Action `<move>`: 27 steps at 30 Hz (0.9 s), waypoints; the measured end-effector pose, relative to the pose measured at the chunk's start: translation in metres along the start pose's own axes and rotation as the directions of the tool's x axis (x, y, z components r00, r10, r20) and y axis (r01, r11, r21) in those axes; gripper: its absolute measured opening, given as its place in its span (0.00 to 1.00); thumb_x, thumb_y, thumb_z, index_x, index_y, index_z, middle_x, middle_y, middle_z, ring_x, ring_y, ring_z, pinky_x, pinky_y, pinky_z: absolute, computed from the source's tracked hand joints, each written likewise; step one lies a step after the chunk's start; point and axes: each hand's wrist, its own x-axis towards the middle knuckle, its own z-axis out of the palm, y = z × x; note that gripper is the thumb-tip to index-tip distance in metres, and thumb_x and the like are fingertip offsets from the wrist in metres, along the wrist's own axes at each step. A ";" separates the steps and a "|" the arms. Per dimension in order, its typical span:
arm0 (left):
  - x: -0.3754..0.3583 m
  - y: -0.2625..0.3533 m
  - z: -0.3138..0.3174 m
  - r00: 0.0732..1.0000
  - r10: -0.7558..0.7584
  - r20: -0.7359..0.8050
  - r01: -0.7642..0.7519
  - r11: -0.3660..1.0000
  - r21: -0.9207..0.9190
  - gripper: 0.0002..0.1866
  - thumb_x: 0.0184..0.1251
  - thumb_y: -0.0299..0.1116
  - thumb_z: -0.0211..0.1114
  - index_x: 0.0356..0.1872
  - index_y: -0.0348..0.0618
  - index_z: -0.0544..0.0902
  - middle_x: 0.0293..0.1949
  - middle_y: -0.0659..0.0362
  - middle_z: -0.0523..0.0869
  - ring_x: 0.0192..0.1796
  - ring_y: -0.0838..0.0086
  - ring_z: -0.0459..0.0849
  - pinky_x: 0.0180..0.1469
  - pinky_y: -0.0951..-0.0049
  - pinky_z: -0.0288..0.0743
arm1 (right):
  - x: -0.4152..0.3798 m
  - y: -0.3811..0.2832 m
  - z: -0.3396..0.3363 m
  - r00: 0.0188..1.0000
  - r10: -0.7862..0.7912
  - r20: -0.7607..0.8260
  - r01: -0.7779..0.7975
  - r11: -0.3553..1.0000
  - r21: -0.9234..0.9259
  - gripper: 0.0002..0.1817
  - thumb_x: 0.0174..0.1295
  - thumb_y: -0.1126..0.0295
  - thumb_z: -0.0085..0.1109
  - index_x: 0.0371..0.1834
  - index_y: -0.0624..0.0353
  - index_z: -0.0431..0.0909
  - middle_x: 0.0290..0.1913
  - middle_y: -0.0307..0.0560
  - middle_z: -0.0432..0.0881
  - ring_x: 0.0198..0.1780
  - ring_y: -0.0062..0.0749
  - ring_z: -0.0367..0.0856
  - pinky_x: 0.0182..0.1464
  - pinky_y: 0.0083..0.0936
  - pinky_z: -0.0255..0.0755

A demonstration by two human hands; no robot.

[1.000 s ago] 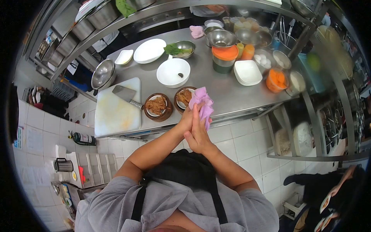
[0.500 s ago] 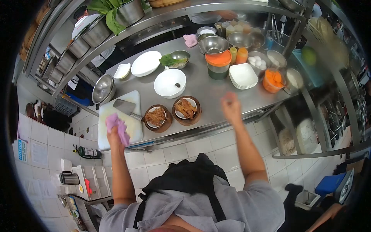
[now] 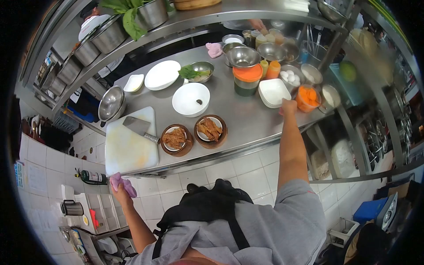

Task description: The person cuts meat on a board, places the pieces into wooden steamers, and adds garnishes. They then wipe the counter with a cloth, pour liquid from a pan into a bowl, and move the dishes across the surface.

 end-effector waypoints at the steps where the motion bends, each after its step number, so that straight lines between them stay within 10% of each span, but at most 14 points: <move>1: 0.002 0.004 0.000 0.999 0.014 -0.048 -0.012 0.999 0.051 0.27 0.62 0.18 0.55 0.65 0.38 0.75 0.59 0.52 0.83 0.56 0.65 0.85 0.60 0.63 0.81 | 0.020 0.009 -0.002 0.998 -0.023 0.064 0.026 0.999 -0.036 0.17 0.66 0.61 0.64 0.47 0.65 0.79 0.36 0.50 0.81 0.28 0.40 0.82 0.29 0.43 0.82; 11: 0.122 -0.021 0.043 0.936 0.351 -0.008 -0.318 0.858 0.404 0.36 0.58 0.34 0.78 0.67 0.37 0.74 0.59 0.47 0.83 0.62 0.61 0.82 0.66 0.61 0.73 | 0.009 -0.033 -0.028 0.993 -0.108 0.055 0.109 0.994 -0.031 0.13 0.62 0.70 0.51 0.41 0.70 0.79 0.26 0.56 0.82 0.19 0.39 0.81 0.19 0.38 0.80; 13: 0.147 -0.038 0.065 0.867 0.442 0.228 -0.469 0.576 0.670 0.46 0.58 0.45 0.79 0.77 0.45 0.67 0.71 0.43 0.73 0.73 0.52 0.72 0.75 0.48 0.60 | -0.015 -0.048 -0.034 0.986 -0.167 -0.022 0.164 0.979 -0.121 0.13 0.62 0.73 0.49 0.41 0.73 0.77 0.27 0.59 0.82 0.16 0.39 0.81 0.16 0.36 0.79; 14: 0.146 -0.046 0.082 0.964 0.219 0.151 -0.235 0.430 0.872 0.54 0.57 0.56 0.78 0.83 0.52 0.60 0.79 0.41 0.60 0.79 0.43 0.59 0.78 0.35 0.46 | -0.027 -0.052 -0.039 0.971 -0.232 -0.062 0.223 0.966 -0.127 0.12 0.62 0.73 0.49 0.40 0.72 0.77 0.27 0.57 0.82 0.17 0.39 0.81 0.17 0.36 0.79; 17: 0.165 -0.019 0.114 0.864 0.440 0.246 -0.408 0.324 0.854 0.54 0.59 0.59 0.75 0.83 0.53 0.59 0.82 0.40 0.52 0.82 0.39 0.50 0.77 0.29 0.38 | -0.053 -0.037 -0.059 0.942 -0.305 -0.142 0.300 0.952 -0.054 0.11 0.61 0.74 0.51 0.41 0.70 0.77 0.28 0.53 0.82 0.20 0.38 0.83 0.18 0.34 0.80; 19: 0.176 0.012 0.150 0.780 0.586 0.222 -0.461 0.296 0.837 0.48 0.66 0.53 0.73 0.82 0.51 0.61 0.78 0.40 0.63 0.78 0.48 0.62 0.76 0.39 0.53 | -0.087 -0.030 -0.075 0.936 -0.314 -0.159 0.327 0.943 0.065 0.09 0.61 0.73 0.54 0.41 0.65 0.78 0.28 0.49 0.82 0.21 0.37 0.84 0.18 0.32 0.80; 21: 0.184 0.029 0.190 0.905 0.148 0.399 -0.280 0.913 0.295 0.39 0.73 0.47 0.70 0.80 0.49 0.64 0.65 0.43 0.79 0.63 0.62 0.79 0.63 0.56 0.74 | -0.127 -0.033 -0.079 0.941 -0.302 -0.153 0.318 0.943 0.094 0.07 0.61 0.72 0.56 0.40 0.63 0.78 0.28 0.47 0.82 0.20 0.36 0.83 0.17 0.31 0.79; 23: 0.184 0.007 0.247 0.773 0.077 0.629 -0.228 0.960 0.163 0.37 0.76 0.44 0.68 0.79 0.46 0.63 0.49 0.50 0.86 0.40 0.73 0.85 0.40 0.71 0.81 | -0.146 -0.024 -0.079 0.992 -0.124 0.002 0.120 0.967 0.223 0.11 0.60 0.73 0.57 0.44 0.65 0.78 0.32 0.47 0.81 0.23 0.33 0.82 0.19 0.29 0.79; 27: 0.153 0.015 0.349 0.418 -0.407 0.812 -0.019 0.890 0.456 0.42 0.77 0.58 0.62 0.81 0.47 0.55 0.40 0.50 0.85 0.24 0.73 0.82 0.25 0.72 0.76 | -0.165 -0.007 -0.029 0.967 -0.008 0.254 -0.062 0.962 0.267 0.14 0.58 0.71 0.61 0.47 0.65 0.79 0.38 0.50 0.84 0.33 0.39 0.87 0.25 0.37 0.84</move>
